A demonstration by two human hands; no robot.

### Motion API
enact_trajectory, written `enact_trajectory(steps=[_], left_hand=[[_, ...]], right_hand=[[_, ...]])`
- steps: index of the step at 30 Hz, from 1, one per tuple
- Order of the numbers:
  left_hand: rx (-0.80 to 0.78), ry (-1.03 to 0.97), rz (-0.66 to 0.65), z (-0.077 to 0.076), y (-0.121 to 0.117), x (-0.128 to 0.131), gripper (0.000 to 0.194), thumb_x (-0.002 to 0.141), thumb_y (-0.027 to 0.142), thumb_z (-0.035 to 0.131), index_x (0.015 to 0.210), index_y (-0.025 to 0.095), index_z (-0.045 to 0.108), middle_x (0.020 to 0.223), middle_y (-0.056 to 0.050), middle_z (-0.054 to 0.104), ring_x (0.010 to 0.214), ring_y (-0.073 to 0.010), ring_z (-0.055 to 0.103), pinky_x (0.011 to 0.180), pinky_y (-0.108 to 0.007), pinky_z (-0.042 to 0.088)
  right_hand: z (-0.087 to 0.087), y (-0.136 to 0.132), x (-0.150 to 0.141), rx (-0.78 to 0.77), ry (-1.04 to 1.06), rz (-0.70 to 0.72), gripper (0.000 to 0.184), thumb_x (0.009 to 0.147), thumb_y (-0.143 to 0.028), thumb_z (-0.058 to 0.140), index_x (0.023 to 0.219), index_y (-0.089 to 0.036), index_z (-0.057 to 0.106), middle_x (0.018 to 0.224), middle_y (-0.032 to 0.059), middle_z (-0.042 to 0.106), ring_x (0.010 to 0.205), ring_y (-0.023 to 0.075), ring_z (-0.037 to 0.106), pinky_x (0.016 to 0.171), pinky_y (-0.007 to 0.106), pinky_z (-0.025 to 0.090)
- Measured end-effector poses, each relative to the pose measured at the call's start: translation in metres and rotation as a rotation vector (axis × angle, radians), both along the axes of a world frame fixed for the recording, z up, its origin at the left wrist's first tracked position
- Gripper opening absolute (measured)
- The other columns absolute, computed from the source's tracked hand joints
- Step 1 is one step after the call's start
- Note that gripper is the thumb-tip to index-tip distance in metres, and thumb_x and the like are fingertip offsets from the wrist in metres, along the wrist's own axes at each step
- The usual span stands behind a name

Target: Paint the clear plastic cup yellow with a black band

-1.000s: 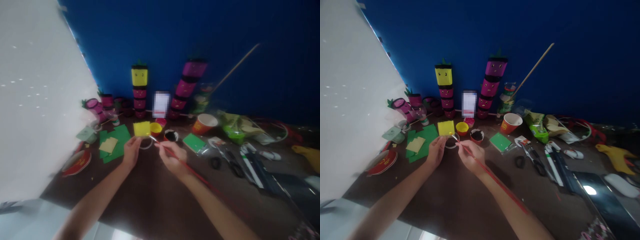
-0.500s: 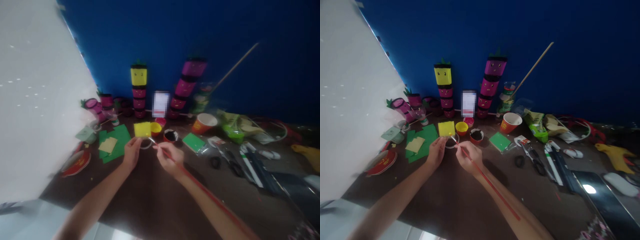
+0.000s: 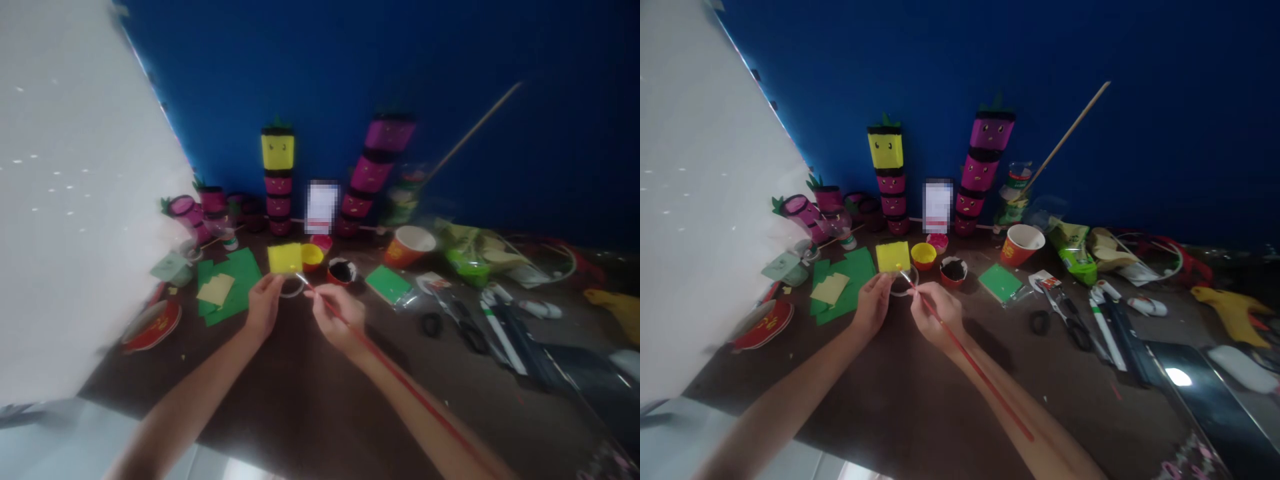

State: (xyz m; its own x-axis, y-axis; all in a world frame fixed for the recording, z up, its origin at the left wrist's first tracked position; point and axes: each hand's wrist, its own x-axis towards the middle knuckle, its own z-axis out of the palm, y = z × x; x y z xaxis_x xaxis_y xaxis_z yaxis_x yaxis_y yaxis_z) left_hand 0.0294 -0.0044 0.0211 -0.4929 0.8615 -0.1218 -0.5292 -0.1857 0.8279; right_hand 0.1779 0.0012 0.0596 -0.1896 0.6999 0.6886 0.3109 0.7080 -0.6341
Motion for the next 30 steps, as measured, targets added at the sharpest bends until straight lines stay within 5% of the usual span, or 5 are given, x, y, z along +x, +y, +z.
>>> enact_trajectory(steps=[30], left_hand=[[-0.027,-0.015,0.019,-0.0005,-0.0002,0.0,0.024,0.058,0.028,0.078,0.075,0.014,0.069,0.076,-0.001,0.07,0.075,-0.0106,0.062,0.083,-0.025,0.043]], right_hand=[[-0.001,-0.0038,-0.0019,-0.024,-0.01,0.021,0.009,0.081,-0.014,0.055,0.084,-0.021,0.06,0.074,0.0003,0.072,0.063,0.0118,0.067,0.064,0.021,0.055]])
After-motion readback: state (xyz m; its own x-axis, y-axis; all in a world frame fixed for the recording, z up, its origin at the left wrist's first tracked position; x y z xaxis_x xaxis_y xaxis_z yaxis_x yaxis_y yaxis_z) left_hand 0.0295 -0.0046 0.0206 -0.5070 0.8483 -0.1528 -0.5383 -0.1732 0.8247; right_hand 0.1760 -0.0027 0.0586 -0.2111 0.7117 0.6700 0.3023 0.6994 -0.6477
